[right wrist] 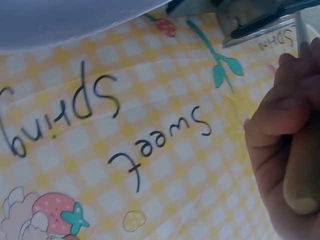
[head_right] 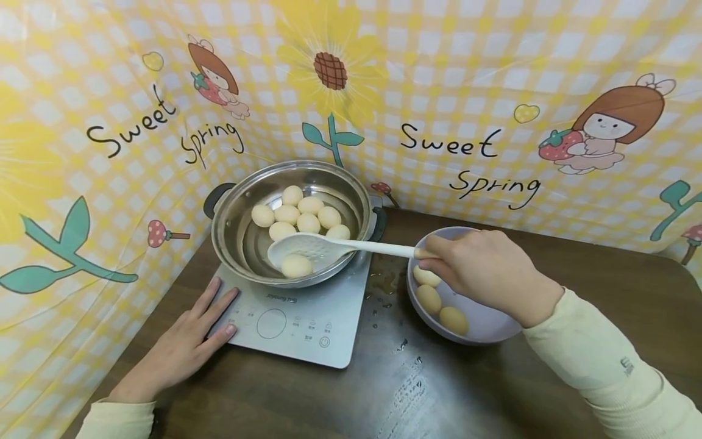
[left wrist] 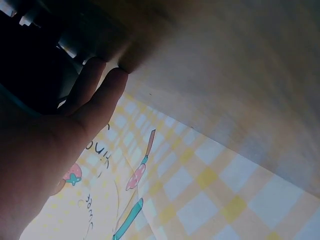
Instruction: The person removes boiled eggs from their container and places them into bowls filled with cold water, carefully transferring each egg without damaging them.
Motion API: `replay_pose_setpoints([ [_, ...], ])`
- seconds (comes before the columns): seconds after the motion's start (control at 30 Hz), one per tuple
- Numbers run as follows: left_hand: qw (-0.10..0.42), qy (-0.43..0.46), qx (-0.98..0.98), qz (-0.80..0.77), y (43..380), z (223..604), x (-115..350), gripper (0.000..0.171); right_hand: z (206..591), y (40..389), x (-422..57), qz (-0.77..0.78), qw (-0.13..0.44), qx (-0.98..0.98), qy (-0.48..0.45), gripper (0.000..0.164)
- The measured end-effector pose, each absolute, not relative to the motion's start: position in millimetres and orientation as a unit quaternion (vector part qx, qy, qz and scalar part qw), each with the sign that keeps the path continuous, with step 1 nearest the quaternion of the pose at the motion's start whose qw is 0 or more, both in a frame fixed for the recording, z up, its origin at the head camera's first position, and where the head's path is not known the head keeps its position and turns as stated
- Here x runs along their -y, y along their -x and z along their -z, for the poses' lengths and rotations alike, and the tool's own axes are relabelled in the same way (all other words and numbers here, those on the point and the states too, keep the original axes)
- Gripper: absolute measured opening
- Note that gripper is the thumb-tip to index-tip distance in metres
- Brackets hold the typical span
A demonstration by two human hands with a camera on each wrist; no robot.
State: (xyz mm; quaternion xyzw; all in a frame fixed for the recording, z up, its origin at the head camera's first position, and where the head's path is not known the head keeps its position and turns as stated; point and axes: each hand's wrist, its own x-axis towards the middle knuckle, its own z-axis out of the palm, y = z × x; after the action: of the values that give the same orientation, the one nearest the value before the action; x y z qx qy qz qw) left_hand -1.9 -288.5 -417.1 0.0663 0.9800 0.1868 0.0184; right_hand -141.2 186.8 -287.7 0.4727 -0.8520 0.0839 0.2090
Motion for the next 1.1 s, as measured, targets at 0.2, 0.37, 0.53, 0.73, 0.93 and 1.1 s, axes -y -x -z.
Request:
replay_pose_setpoints([
  [0.2,0.022,-0.061,-0.980,-0.187,2.5,417.7,286.5,0.064,276.4,138.2,-179.6,-0.091,0.088,0.886,-0.445,0.019],
  [0.37,0.022,-0.062,-0.979,-0.191,3.1,419.1,284.8,0.064,262.8,141.3,-171.9,-0.100,-0.015,0.906,-0.412,0.014],
  [0.53,0.016,-0.060,-0.980,-0.189,1.6,418.9,286.4,0.064,253.1,148.7,-162.9,-0.116,-0.084,0.907,-0.395,0.020],
  [0.73,0.013,-0.060,-0.981,-0.187,0.5,419.2,287.7,0.064,249.2,155.3,-158.1,-0.128,-0.144,0.903,-0.383,0.024],
  [0.93,0.016,-0.057,-0.981,-0.186,0.4,418.8,287.5,0.064,251.5,157.9,-161.0,-0.159,-0.176,0.900,-0.366,0.026],
  [1.1,0.018,-0.055,-0.981,-0.187,0.0,417.7,287.3,0.064,254.5,158.7,-166.9,-0.172,-0.178,0.901,-0.356,0.024],
])
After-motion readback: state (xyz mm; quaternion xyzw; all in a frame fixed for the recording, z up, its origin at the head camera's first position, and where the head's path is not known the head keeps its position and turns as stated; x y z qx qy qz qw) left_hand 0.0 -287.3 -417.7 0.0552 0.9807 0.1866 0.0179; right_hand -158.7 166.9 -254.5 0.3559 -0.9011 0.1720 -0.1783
